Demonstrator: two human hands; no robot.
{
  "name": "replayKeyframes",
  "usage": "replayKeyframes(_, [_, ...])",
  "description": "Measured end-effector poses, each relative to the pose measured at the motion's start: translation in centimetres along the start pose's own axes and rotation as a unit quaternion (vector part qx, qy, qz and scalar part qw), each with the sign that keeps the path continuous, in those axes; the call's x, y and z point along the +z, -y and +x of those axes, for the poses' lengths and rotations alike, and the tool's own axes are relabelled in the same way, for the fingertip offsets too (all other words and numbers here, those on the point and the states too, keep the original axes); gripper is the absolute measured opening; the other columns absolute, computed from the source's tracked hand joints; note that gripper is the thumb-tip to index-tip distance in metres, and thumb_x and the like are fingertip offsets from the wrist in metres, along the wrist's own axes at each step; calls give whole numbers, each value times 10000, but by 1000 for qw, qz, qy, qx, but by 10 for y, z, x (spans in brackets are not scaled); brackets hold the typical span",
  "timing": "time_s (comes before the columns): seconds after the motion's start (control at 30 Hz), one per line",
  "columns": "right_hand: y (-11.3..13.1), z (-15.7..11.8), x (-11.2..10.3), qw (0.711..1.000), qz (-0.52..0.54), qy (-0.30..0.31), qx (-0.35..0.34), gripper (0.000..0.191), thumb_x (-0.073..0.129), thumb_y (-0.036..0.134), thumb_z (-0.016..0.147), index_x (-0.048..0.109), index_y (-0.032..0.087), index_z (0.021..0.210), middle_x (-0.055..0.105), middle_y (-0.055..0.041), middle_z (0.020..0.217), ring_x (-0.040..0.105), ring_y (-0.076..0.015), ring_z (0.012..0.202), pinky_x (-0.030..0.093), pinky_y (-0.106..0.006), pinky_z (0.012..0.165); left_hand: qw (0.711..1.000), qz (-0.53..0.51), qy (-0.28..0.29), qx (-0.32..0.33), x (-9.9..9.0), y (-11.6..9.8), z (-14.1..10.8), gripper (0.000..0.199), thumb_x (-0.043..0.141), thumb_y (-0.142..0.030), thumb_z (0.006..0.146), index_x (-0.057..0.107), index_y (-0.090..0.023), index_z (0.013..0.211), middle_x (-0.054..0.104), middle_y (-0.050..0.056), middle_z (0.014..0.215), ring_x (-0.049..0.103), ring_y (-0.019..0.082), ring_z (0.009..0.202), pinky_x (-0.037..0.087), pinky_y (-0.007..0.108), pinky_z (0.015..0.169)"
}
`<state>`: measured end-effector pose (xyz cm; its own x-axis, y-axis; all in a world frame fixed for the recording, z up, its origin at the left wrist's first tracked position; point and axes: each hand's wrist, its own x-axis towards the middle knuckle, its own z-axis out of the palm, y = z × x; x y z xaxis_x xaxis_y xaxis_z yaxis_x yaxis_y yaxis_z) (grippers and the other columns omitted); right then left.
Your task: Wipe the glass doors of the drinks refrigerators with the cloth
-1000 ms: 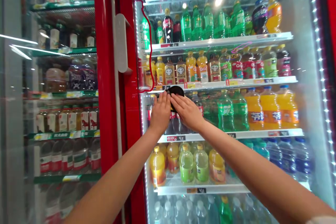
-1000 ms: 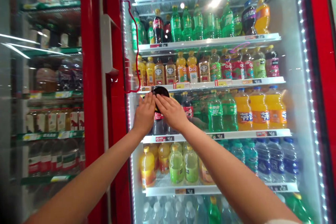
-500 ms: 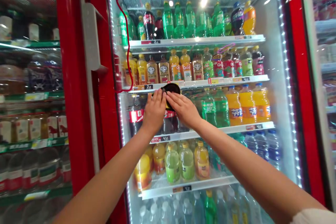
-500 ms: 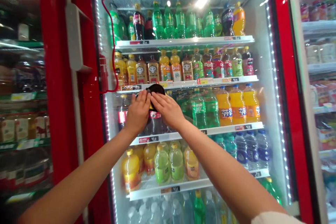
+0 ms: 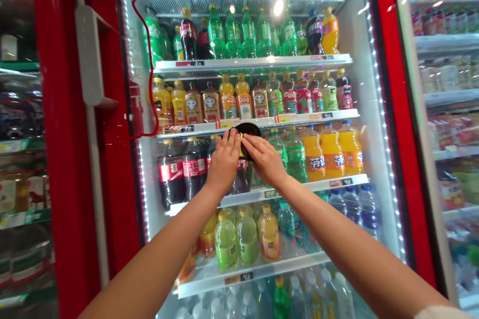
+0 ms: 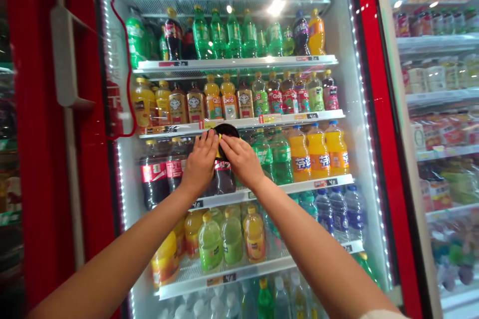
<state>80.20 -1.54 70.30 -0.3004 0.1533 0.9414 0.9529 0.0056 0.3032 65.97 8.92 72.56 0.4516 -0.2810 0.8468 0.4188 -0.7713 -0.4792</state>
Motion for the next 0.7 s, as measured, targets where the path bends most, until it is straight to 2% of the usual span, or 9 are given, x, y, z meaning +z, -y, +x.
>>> replayKeyframes(0.07, [-10, -24, -13, 1000, -16, 11, -19, 569, 437, 57, 937, 491, 219, 1479, 550, -91, 1484, 501, -224, 1371, 428, -457, 1163, 1000, 1, 10, 11, 10, -22, -8, 580, 372, -14, 929, 369, -66, 1507, 356, 218, 1586, 195, 302, 1523, 307, 554, 1216])
replayKeyframes(0.17, [-42, -40, -38, 999, -41, 3, -7, 552, 438, 62, 951, 511, 258, 1463, 580, -59, 1457, 513, -222, 1366, 439, -474, 1153, 1000, 7, 24, 16, 24, -56, 14, 564, 392, -30, 942, 380, -74, 1503, 363, 218, 1583, 232, 307, 1513, 316, 544, 1214])
replayKeyframes(0.23, [-61, -34, -49, 999, -44, -15, 13, 564, 438, 47, 941, 520, 261, 1456, 591, -54, 1446, 491, -222, 1388, 445, -478, 1151, 1000, 4, 23, 12, 27, -69, 41, 562, 391, -28, 942, 386, -75, 1502, 369, 221, 1579, 260, 303, 1506, 323, 534, 1213])
replayKeyframes(0.33, [-68, -13, -50, 997, -47, -45, 48, 563, 423, 31, 928, 537, 228, 1443, 587, -67, 1450, 485, -220, 1392, 445, -463, 1156, 1000, -7, 6, 12, 24, -65, 70, 581, 381, -19, 936, 382, -105, 1511, 383, 198, 1579, 282, 284, 1503, 332, 524, 1213])
replayKeyframes(0.4, [-59, -6, -42, 995, -54, -54, 60, 543, 416, 44, 932, 535, 183, 1443, 560, -93, 1474, 490, -229, 1386, 432, -448, 1168, 1000, -12, -7, 18, 22, -54, 68, 594, 378, -16, 931, 373, -116, 1517, 381, 191, 1582, 269, 281, 1507, 327, 524, 1216])
replayKeyframes(0.5, [-44, -20, -33, 998, -56, -26, 30, 549, 449, 104, 944, 476, 170, 1489, 498, -107, 1524, 451, -247, 1416, 397, -453, 1192, 1000, -10, -16, 23, 25, -47, 45, 596, 364, -16, 935, 351, -101, 1524, 355, 211, 1588, 211, 301, 1517, 317, 554, 1210])
replayKeyframes(0.6, [-53, -48, -43, 999, -47, -8, -11, 561, 425, 104, 958, 435, 170, 1515, 485, -110, 1534, 425, -236, 1437, 395, -448, 1196, 999, -9, -16, 28, 37, -67, 31, 595, 349, -18, 944, 329, -101, 1533, 340, 213, 1593, 158, 309, 1523, 312, 578, 1205])
replayKeyframes(0.7, [-84, -63, -64, 999, -47, -17, -9, 565, 396, 77, 964, 428, 177, 1519, 511, -111, 1514, 428, -227, 1437, 409, -450, 1189, 999, -18, -2, 37, 49, -96, 53, 594, 356, -26, 951, 321, -110, 1539, 336, 200, 1600, 160, 303, 1525, 301, 573, 1213])
